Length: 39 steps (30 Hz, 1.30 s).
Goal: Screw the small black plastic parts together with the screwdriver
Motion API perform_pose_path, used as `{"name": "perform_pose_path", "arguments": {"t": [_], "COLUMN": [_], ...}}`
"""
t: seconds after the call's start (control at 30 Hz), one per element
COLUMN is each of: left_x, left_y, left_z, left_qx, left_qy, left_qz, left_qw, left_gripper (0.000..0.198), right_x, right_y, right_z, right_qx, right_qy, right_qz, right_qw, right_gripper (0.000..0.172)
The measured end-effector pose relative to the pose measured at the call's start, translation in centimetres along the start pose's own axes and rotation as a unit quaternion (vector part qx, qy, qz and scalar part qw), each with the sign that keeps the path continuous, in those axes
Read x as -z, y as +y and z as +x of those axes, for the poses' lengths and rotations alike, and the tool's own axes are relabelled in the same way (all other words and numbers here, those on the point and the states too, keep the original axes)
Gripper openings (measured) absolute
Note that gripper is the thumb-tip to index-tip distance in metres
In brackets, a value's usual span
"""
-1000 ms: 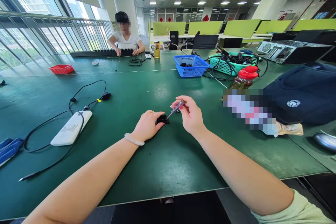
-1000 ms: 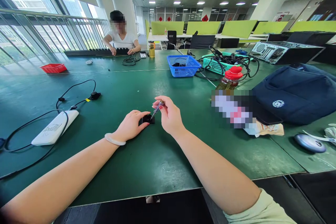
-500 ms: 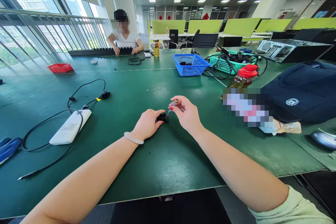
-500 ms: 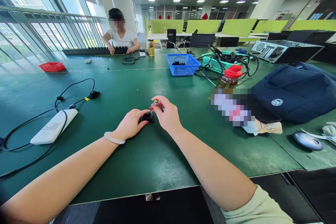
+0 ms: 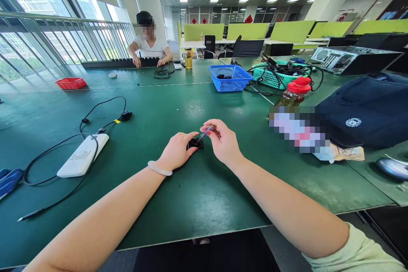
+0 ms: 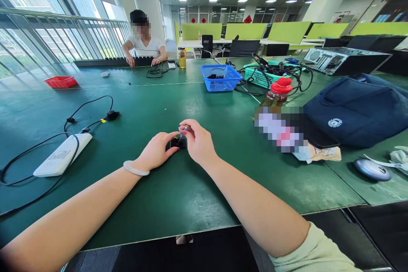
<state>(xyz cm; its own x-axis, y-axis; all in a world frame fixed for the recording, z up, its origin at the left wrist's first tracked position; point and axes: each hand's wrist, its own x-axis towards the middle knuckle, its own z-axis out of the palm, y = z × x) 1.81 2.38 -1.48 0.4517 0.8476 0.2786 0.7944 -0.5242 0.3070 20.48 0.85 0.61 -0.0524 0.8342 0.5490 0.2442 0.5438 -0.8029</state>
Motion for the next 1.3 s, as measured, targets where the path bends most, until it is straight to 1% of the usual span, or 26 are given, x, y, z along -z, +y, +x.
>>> {"name": "perform_pose_path", "arguments": {"t": [0.1,0.17,0.23,0.27,0.33,0.4,0.43,0.5,0.6,0.7,0.8,0.9,0.97,1.03,1.1,1.17,1.23,1.3], "left_x": [0.1,0.1,0.1,0.0,0.0,0.0,0.1,0.4,1.0,1.4,1.5,1.3,1.2,1.1,1.1,1.2,1.1,0.9], "left_y": [0.1,0.1,0.0,0.0,-0.1,-0.1,-0.1,0.1,0.6,1.1,1.3,1.3,1.2,1.2,1.3,1.4,1.4,1.1], "left_z": [-0.1,-0.1,-0.1,-0.1,-0.1,-0.1,-0.1,-0.1,-0.4,-0.8,-0.9,-0.9,-0.9,-0.9,-0.9,-0.9,-0.8,-0.8], "left_qx": [-0.007,-0.012,-0.016,-0.017,-0.021,-0.022,-0.019,0.004,0.069,0.116,0.14,0.154,0.159,0.159,0.157,0.144,0.112,0.055], "left_qy": [0.0,0.008,0.019,0.023,0.033,0.051,0.062,0.081,0.075,0.037,0.001,-0.006,-0.006,-0.009,-0.006,0.007,0.028,0.026], "left_qz": [-0.01,-0.019,-0.021,-0.021,-0.021,-0.02,-0.018,-0.003,0.043,0.07,0.078,0.085,0.084,0.083,0.084,0.096,0.112,0.111], "left_qw": [1.0,1.0,0.999,0.999,0.999,0.998,0.998,0.997,0.994,0.99,0.987,0.984,0.984,0.984,0.984,0.985,0.987,0.992], "left_gripper": [0.046,0.044,0.042,0.042,0.042,0.042,0.043,0.044,0.049,0.053,0.053,0.051,0.048,0.047,0.046,0.048,0.052,0.058], "right_x": [-0.4,-0.3,0.1,0.3,1.1,1.9,2.4,3.1,3.9,3.9,3.3,2.7,2.6,2.8,3.1,3.2,2.9,2.4], "right_y": [0.3,0.3,0.2,0.2,0.1,0.3,0.5,1.1,2.3,3.1,3.1,2.6,2.1,1.6,1.2,1.0,1.0,1.1], "right_z": [0.2,0.2,0.2,0.2,0.3,0.5,0.7,1.3,2.1,2.3,2.0,1.6,1.5,1.5,1.5,1.4,1.3,1.0], "right_qx": [0.007,0.005,0.008,0.017,0.052,0.088,0.095,0.08,0.029,-0.013,-0.033,-0.035,-0.035,-0.028,-0.024,-0.028,-0.033,-0.03], "right_qy": [-0.02,-0.016,0.005,0.024,0.085,0.153,0.177,0.193,0.168,0.136,0.095,0.051,0.04,0.052,0.072,0.08,0.073,0.055], "right_qz": [-0.028,-0.042,-0.033,-0.021,-0.011,-0.043,-0.07,-0.115,-0.152,-0.155,-0.137,-0.099,-0.072,-0.068,-0.089,-0.102,-0.088,-0.06], "right_qw": [0.999,0.999,0.999,0.999,0.995,0.983,0.977,0.971,0.974,0.978,0.985,0.993,0.996,0.996,0.993,0.991,0.993,0.996], "right_gripper": [0.01,0.008,0.01,0.01,0.012,0.015,0.015,0.014,0.011,0.012,0.014,0.013,0.013,0.013,0.011,0.01,0.009,0.009]}}
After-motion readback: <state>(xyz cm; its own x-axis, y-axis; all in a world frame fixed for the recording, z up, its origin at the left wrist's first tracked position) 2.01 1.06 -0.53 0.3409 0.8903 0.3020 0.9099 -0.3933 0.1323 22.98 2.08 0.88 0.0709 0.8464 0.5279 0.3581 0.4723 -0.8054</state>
